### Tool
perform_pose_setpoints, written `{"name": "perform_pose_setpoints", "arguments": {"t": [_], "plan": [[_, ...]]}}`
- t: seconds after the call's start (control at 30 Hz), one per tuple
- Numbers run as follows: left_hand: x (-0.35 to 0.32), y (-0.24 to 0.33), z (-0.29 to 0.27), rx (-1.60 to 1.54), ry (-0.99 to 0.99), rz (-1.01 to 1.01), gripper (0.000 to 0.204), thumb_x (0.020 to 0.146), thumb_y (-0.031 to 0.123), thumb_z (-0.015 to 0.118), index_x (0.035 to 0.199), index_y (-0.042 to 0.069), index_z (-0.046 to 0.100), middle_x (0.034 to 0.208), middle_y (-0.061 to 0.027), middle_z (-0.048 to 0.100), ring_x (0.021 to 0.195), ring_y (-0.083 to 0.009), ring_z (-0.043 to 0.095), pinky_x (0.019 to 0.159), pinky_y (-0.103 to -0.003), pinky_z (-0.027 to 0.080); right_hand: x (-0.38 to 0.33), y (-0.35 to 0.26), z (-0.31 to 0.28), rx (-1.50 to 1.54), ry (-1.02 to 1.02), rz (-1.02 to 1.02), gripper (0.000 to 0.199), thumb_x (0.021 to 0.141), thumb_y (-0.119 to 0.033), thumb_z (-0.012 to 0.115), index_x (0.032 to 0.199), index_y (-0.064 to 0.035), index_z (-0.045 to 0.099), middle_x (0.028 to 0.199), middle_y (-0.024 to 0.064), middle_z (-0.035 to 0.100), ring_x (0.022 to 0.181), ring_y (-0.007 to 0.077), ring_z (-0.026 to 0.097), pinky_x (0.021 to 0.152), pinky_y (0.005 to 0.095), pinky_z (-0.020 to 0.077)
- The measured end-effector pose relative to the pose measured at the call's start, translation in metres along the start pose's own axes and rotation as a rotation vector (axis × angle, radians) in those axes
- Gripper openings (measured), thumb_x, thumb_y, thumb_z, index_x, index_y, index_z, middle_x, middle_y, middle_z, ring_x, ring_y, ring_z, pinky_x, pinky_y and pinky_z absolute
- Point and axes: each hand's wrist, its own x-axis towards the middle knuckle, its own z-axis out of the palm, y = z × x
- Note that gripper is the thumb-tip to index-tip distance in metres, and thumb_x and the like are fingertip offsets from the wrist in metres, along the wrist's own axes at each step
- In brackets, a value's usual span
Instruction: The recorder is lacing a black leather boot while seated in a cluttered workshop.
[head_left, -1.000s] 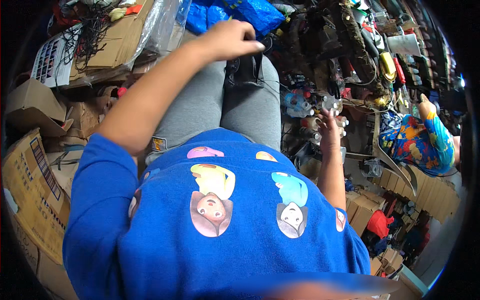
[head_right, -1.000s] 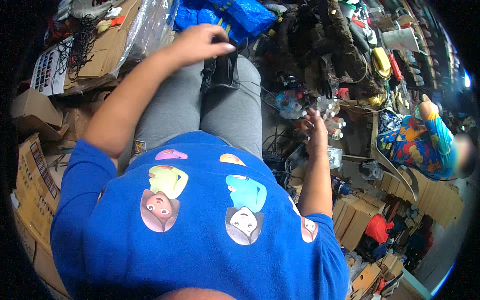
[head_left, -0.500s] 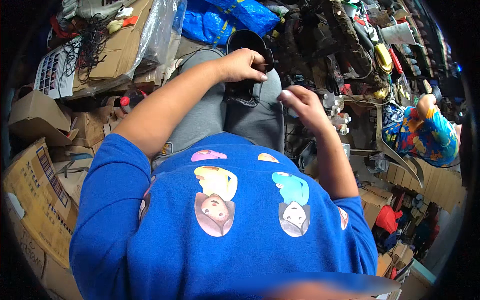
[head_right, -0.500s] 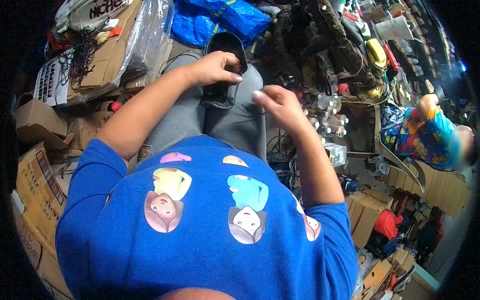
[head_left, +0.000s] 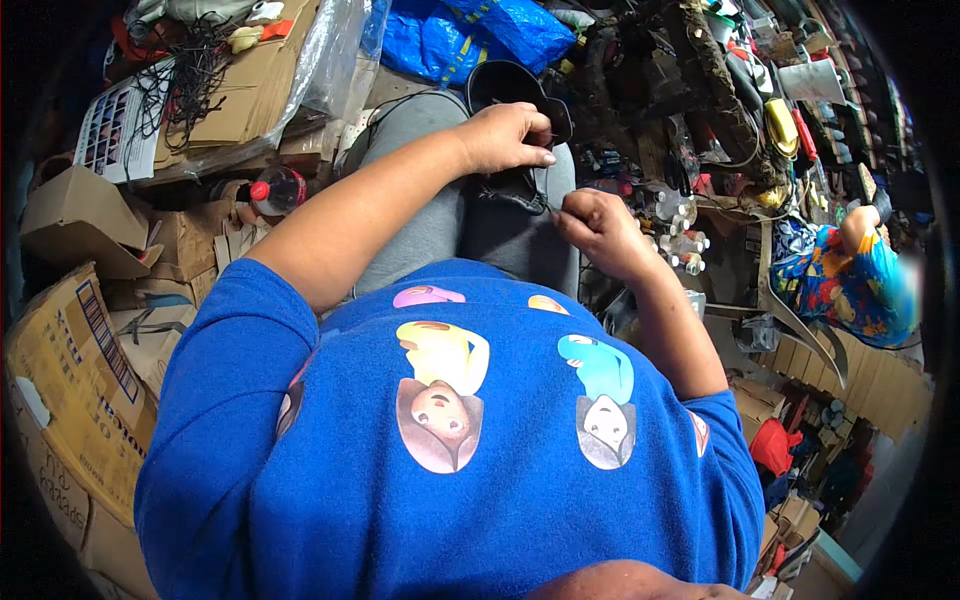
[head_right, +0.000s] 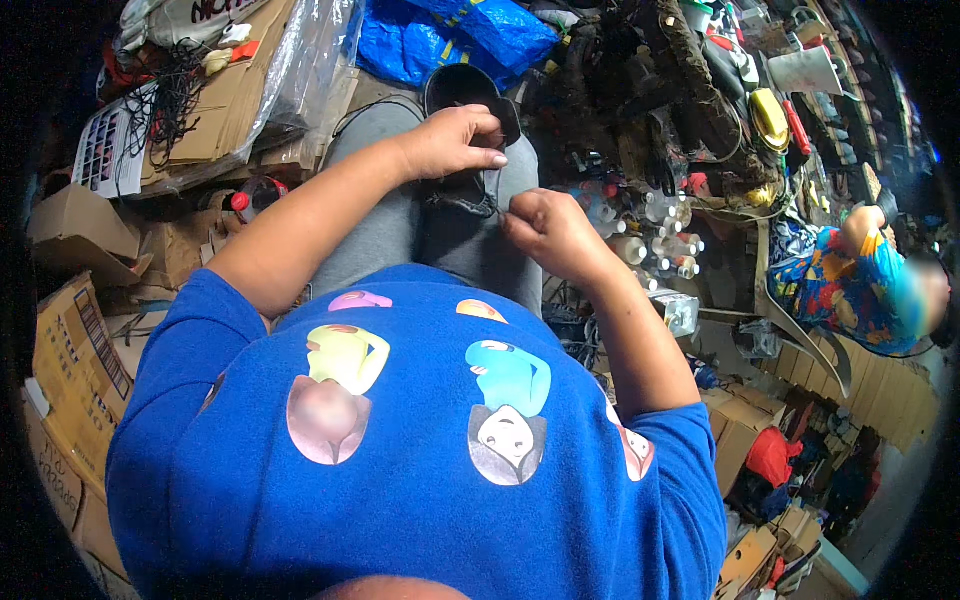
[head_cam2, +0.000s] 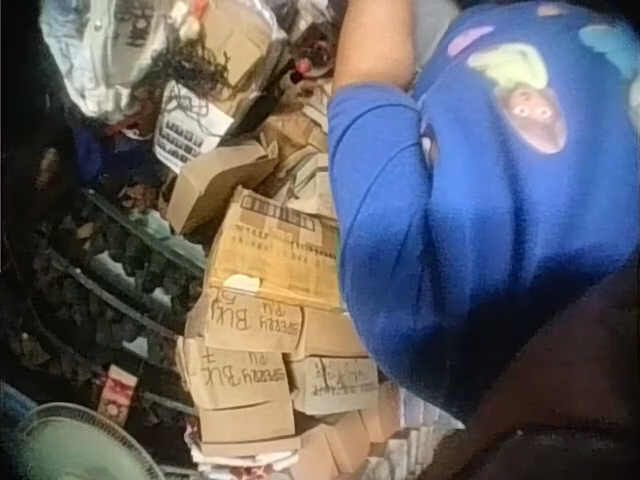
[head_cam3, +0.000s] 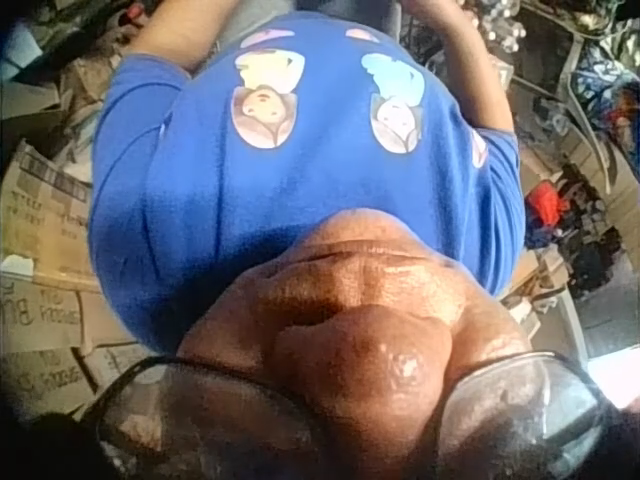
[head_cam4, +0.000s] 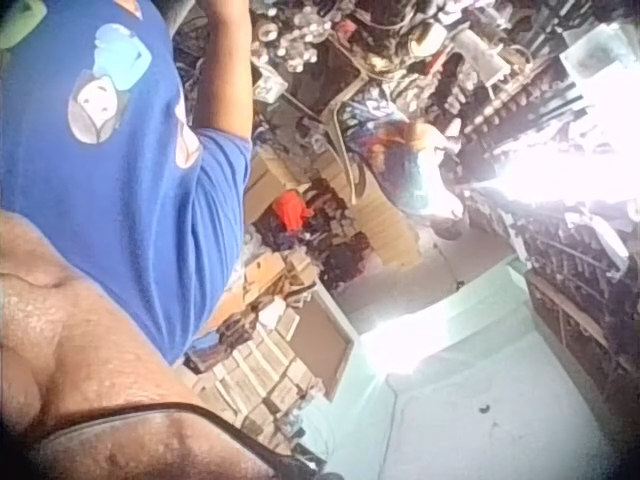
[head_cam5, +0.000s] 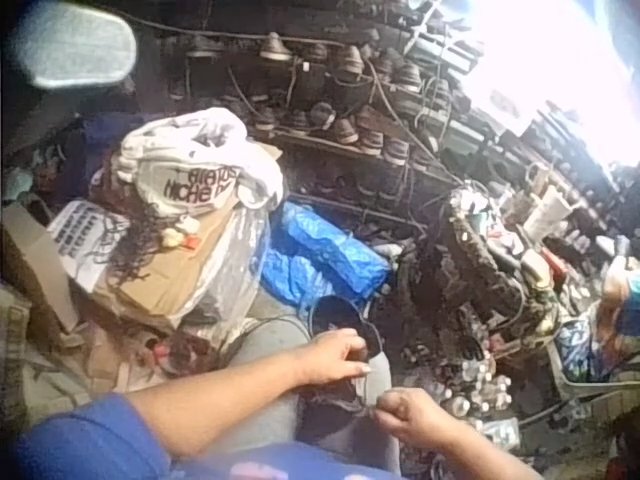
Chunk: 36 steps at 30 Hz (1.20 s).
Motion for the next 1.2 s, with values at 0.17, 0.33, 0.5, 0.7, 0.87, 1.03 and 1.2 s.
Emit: {"name": "perform_pose_setpoints", "arguments": {"t": [0.17, 0.33, 0.5, 0.7, 0.87, 1.03, 1.2], "plan": [[0.001, -0.003, 0.001, -0.011, 0.024, 0.01, 0.035, 0.075, 0.034, 0.071, 0.088, 0.002, 0.063, 0.088, -0.0124, 0.058, 0.087, -0.029, 0.058, 0.076, -0.036, 0.046, -0.025, -0.008, -0.01, -0.001, 0.009, -0.021, 0.028, 0.081, -0.017, 0.061, 0.065, 0.0022, 0.046, 0.062, 0.0132, 0.045, 0.059, 0.0207, 0.044, 0.056, 0.036, 0.038], [0.003, 0.002, -0.016, -0.01, -0.12, -0.102, 0.035, 0.077, 0.034, 0.069, 0.092, 0.003, 0.065, 0.091, -0.0123, 0.059, 0.089, -0.0265, 0.058, 0.078, -0.035, 0.045, -0.046, -0.015, -0.025, 0.133, 0.145, 0.026, 0.013, 0.083, -0.013, 0.065, 0.085, -0.0004, 0.065, 0.07, 0.005, 0.053, 0.068, 0.0159, 0.053, 0.063, 0.0292, 0.043], [0.007, 0.008, -0.036, -0.064, -0.334, -0.013, 0.03, 0.076, 0.027, 0.071, 0.093, 0.003, 0.066, 0.093, -0.0109, 0.06, 0.092, -0.0224, 0.058, 0.081, -0.034, 0.045, -0.022, -0.022, -0.017, 0.022, 0.183, 0.053, 0.024, 0.081, -0.004, 0.064, 0.103, -0.0116, 0.07, 0.077, 0.0053, 0.055, 0.07, 0.014, 0.056, 0.065, 0.0272, 0.0454], [0.008, 0.012, -0.035, -0.205, -0.381, -0.132, 0.024, 0.072, 0.018, 0.073, 0.091, 0.004, 0.067, 0.093, -0.0097, 0.06, 0.092, -0.0213, 0.058, 0.082, -0.033, 0.045, -0.003, -0.014, -0.012, -0.175, 0.13, -0.014, 0.024, 0.078, -0.006, 0.064, 0.101, -0.0129, 0.07, 0.076, 0.0093, 0.055, 0.067, 0.0229, 0.059, 0.062, 0.0321, 0.047], [0.007, 0.01, -0.036, -0.159, -0.377, -0.087, 0.022, 0.072, 0.018, 0.072, 0.091, 0.006, 0.069, 0.091, -0.0083, 0.058, 0.092, -0.0214, 0.056, 0.083, -0.033, 0.044, 0.001, -0.012, -0.013, -0.196, 0.116, -0.01, 0.025, 0.076, -0.006, 0.063, 0.099, -0.0117, 0.071, 0.076, 0.0105, 0.055, 0.069, 0.0252, 0.059, 0.064, 0.0342, 0.0478], [0.01, 0.006, -0.034, -0.126, -0.405, -0.071, 0.022, 0.072, 0.018, 0.072, 0.092, 0.008, 0.072, 0.091, -0.0084, 0.058, 0.093, -0.0223, 0.056, 0.084, -0.032, 0.044, 0.004, -0.018, -0.015, -0.229, 0.106, 0.015, 0.026, 0.073, -0.005, 0.063, 0.097, -0.0106, 0.071, 0.076, 0.0121, 0.056, 0.071, 0.028, 0.059, 0.066, 0.0362, 0.0485], [0.013, 0.007, -0.033, -0.132, -0.422, -0.084, 0.022, 0.071, 0.016, 0.072, 0.092, 0.009, 0.072, 0.091, -0.0087, 0.059, 0.091, -0.0224, 0.056, 0.083, -0.033, 0.044, 0.007, -0.018, -0.012, -0.275, 0.115, -0.002, 0.026, 0.072, -0.005, 0.063, 0.096, -0.0103, 0.071, 0.077, 0.0129, 0.057, 0.073, 0.0297, 0.06, 0.068, 0.0372, 0.0489]]}}
